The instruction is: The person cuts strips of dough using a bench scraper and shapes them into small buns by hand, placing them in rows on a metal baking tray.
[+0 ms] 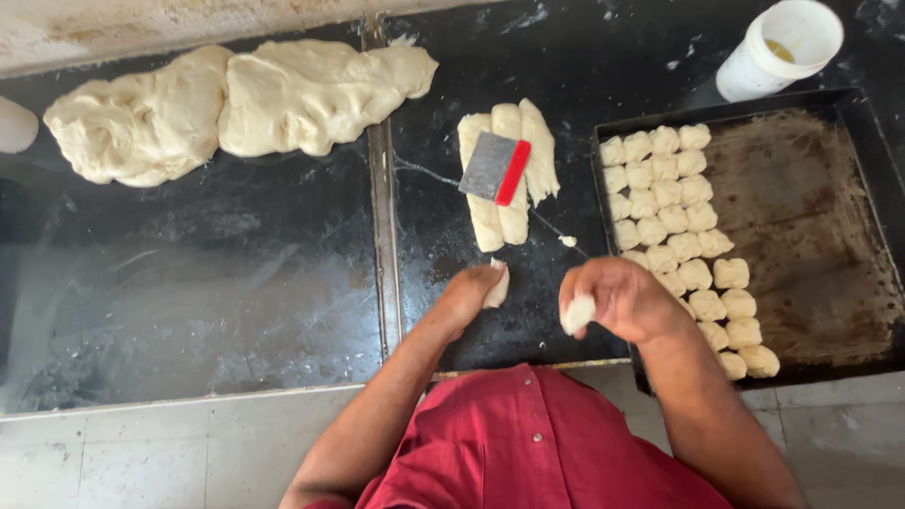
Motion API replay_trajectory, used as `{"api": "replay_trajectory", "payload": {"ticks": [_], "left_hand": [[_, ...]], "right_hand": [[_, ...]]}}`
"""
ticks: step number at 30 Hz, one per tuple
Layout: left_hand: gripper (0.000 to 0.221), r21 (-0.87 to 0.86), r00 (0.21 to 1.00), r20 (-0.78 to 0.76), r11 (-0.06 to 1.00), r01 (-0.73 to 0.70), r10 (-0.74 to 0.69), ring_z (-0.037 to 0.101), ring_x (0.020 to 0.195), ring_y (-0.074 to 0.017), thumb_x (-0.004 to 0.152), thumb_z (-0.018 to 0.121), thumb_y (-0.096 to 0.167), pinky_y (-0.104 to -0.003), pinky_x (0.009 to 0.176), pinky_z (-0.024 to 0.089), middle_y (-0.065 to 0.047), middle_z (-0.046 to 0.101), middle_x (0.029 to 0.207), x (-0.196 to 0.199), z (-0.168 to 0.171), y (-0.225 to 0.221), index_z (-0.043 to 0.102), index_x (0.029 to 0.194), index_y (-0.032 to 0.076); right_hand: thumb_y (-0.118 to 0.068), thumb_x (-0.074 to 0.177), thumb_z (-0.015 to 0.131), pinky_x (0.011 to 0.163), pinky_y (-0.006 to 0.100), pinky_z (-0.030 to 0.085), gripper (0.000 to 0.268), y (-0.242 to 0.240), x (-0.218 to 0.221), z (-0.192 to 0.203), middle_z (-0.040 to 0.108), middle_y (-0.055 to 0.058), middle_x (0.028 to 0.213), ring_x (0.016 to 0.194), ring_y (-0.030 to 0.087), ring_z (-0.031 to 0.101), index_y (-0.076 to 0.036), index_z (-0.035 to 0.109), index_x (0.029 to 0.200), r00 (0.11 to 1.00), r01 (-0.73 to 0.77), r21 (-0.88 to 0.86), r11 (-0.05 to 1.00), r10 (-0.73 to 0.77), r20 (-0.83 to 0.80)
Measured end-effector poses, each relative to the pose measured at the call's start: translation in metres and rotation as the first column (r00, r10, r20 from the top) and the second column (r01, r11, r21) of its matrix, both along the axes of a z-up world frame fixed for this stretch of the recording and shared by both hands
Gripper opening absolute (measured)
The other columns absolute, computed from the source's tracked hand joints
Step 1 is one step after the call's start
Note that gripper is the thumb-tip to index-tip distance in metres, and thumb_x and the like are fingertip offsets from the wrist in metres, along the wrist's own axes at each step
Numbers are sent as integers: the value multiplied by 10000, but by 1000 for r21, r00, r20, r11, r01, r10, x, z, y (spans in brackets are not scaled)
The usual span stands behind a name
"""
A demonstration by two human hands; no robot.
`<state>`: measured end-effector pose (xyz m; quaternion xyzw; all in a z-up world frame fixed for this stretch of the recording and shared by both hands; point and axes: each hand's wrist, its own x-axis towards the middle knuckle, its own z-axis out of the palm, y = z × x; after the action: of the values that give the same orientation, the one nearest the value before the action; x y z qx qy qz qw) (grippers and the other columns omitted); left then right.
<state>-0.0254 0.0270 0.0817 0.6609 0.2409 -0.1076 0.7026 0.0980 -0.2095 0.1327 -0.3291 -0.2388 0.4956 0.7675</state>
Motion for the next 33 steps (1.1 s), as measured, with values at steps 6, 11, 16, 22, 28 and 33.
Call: {"api": "replay_trajectory", "payload": {"ticks": [6,11,16,22,28,33], "left_hand": [[644,621,929,287,784,4,-233,680,962,-372,728,792,66,-443,865,538,-201,703,981,-9,42,-23,597,1342,49],[611,708,906,336,704,-63,-258,703,972,-366,722,831,53,-438,826,555,-154,750,1030,-8,58,-28,583,1280,53],[365,507,946,279,862,2,-166,807,836,-267,869,811,103,-392,752,627,-145,774,951,-11,38,-5,704,1213,42],[447,-574,998,-27,816,-59,53,779,879,-307,837,629,38,-408,761,681,-172,735,1056,-5,21,20,581,1273,-46],[334,-409,993,-58,905,-120,106,729,900,-271,900,662,32,-385,794,598,-224,705,1183,2,32,13,643,1233,22],[210,-45,968,252,999,7,5,710,1089,-258,783,604,-84,-295,805,530,-171,682,1377,8,29,-3,742,914,4]], "right_hand": [[-285,987,619,729,400,605,312,34,-15,-34,707,229,1125,926,325,718,-14,727,1100,195,799,-179,574,35,980],[-293,948,721,682,388,557,284,51,-32,9,764,185,859,737,282,740,-10,742,953,603,686,-627,369,193,774],[-99,860,779,739,368,586,102,65,-58,38,733,107,910,834,252,729,-23,747,921,115,794,-81,603,-17,993],[-58,776,776,857,420,571,294,72,-92,36,663,143,1127,1054,325,646,23,748,1058,-336,620,244,746,-29,942],[-48,776,797,821,420,542,233,76,-89,27,675,106,1087,1024,311,655,-88,712,989,-342,714,308,629,-70,937],[-44,830,777,907,448,560,380,68,-74,0,685,156,1183,1085,378,674,10,680,1193,-88,821,126,558,-94,992]]}}
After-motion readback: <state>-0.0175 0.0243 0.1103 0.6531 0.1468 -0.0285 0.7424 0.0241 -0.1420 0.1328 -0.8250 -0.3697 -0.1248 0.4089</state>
